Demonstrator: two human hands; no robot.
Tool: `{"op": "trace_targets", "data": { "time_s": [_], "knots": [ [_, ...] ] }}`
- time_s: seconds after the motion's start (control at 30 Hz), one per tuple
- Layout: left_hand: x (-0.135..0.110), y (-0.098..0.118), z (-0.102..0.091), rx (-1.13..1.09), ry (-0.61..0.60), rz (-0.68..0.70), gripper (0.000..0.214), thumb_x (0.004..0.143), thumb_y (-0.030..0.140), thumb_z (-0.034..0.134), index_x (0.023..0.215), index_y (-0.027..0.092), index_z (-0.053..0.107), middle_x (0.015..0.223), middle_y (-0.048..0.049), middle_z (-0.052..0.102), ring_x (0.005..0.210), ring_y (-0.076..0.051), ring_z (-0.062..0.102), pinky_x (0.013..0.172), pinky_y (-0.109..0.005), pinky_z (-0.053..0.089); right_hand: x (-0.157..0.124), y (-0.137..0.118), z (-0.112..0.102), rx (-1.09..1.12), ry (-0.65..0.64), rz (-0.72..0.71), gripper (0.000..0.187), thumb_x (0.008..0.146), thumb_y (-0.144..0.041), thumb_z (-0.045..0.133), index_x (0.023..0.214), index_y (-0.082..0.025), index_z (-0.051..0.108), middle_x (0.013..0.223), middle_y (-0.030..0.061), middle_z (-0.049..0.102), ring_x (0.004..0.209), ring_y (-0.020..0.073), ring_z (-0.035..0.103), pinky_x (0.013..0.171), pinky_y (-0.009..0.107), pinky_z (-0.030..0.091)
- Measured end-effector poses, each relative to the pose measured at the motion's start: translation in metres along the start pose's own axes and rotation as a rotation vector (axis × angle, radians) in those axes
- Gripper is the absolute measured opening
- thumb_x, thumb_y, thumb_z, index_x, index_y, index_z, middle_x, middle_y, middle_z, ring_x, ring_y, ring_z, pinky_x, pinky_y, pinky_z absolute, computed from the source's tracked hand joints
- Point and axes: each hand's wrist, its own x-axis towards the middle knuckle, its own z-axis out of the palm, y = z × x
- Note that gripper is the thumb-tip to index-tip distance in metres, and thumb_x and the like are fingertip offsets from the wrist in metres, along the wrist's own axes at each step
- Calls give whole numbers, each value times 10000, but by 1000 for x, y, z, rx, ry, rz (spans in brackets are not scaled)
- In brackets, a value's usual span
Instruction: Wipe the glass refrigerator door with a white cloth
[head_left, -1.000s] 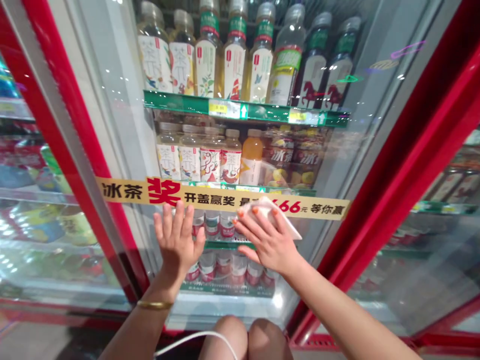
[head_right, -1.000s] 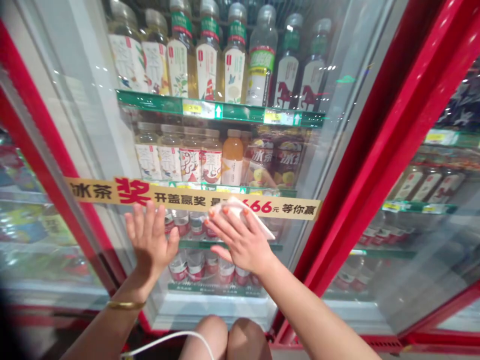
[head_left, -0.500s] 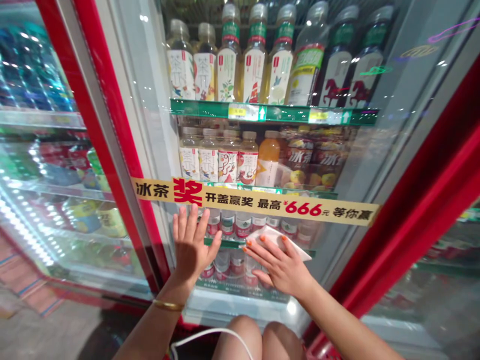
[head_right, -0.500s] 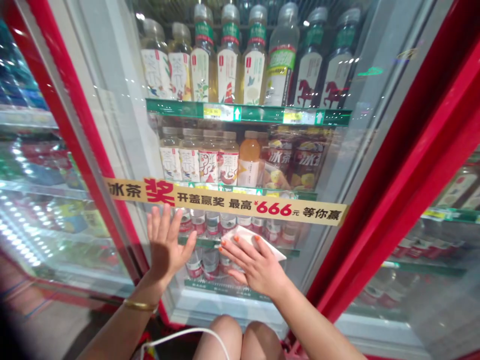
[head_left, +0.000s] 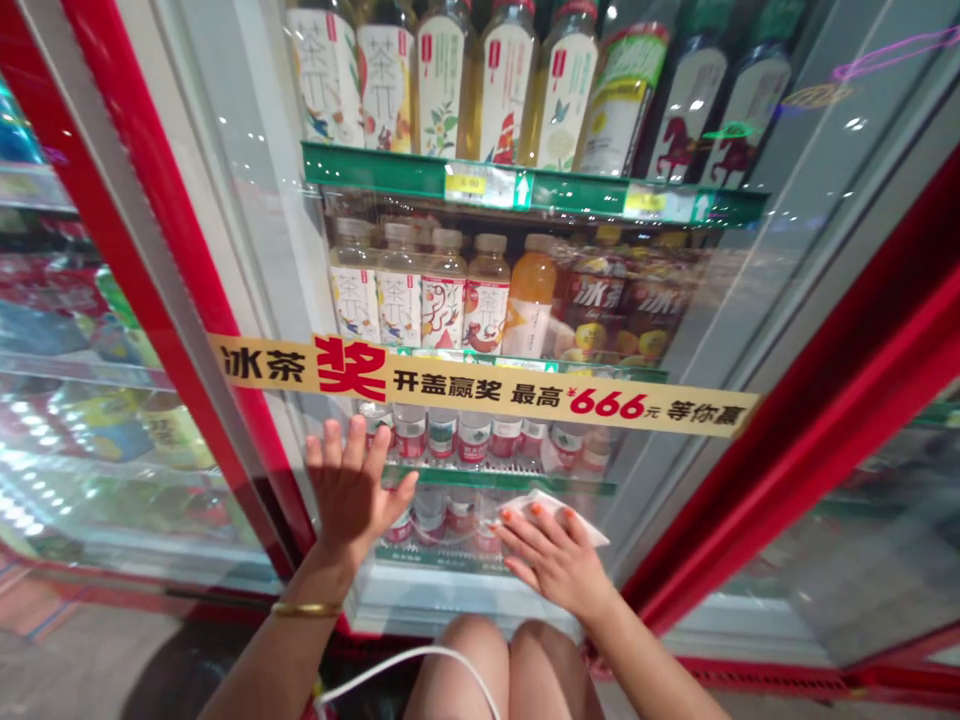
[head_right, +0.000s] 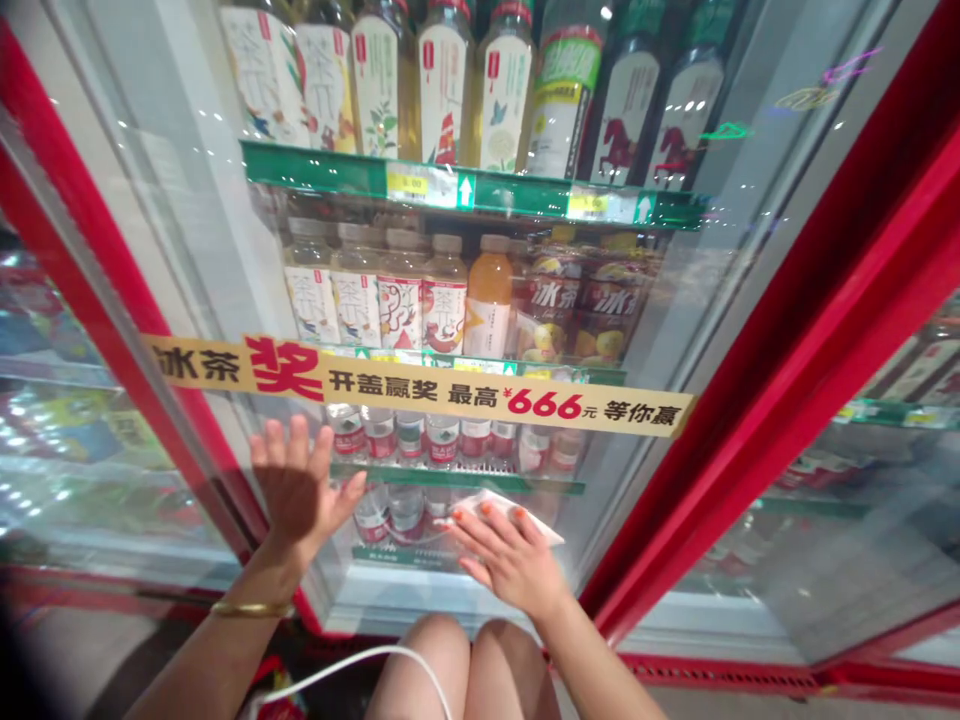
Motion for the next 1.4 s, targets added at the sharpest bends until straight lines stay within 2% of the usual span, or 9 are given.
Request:
{"op": "trace_targets", "data": {
  "time_s": [0.2,0.43,0.63,0.77,0.9,1.0,1.17,1.27,1.4],
  "knots": [
    [-2,1,1,-40,0,-36,892,949,456,792,1725,229,416,1796,-210,393,1748,-434,202,1428,-685,121,15,52,5,-104,67,383,833,1061,-405,503,1807,-189,202,1904,113,27,1756,422,-97,1364,831,26],
    [16,8,-8,65,6,59,885,1032,465,645,1775,192,249,1830,-265,284,1780,-385,88,1419,-715,137,-14,-19,5,16,-34,-41,481,1106,-561,438,1566,-618,567,1801,-308,295,1758,101,111,1444,318,126],
    [12,9,-7,70,-17,14,837,1062,485,579,1777,222,232,1840,-243,273,1782,-388,64,1407,-750,126,26,69,-10,-78,92,343,815,1071,-330,468,1817,-220,158,1907,68,9,1765,346,-98,1405,725,-45],
    [12,8,-9,69,-46,22,911,1031,428,663,1791,226,204,1863,-230,218,1774,-427,63,1411,-750,128,63,23,6,-56,37,246,697,1106,-520,480,1771,-362,342,1890,-63,170,1777,330,-22,1425,689,-30],
    [8,6,-8,65,-59,3,936,1014,433,681,1791,260,189,1862,-232,218,1774,-432,63,1396,-776,145,11,-11,5,5,-47,-109,497,1106,-535,480,1594,-548,571,1787,-255,368,1771,177,110,1475,460,37],
    [3,5,-5,66,-76,-14,913,1006,447,679,1776,268,223,1852,-230,245,1773,-436,64,1389,-785,151,-9,34,-7,-27,7,34,683,1064,-361,554,1728,-438,416,1857,-151,246,1777,246,73,1470,531,-10],
    [-1,4,-3,70,-97,-49,897,995,452,689,1758,277,251,1843,-226,260,1763,-473,86,1366,-830,154,80,70,-6,-97,105,416,792,1102,-388,482,1814,-251,163,1904,59,46,1756,380,-130,1362,836,6],
    [2,5,-6,79,-90,-15,930,990,417,724,1769,283,236,1837,-218,282,1776,-416,81,1395,-770,181,111,25,2,-6,46,219,704,1111,-503,512,1768,-308,352,1880,-18,244,1778,315,-45,1435,662,12],
    [8,9,-7,97,-47,17,974,983,401,744,1790,257,218,1865,-188,243,1789,-335,47,1444,-651,160,69,9,-3,103,-49,-198,510,1093,-530,574,1588,-416,619,1762,-140,482,1774,187,87,1461,441,8]
  ]
}}
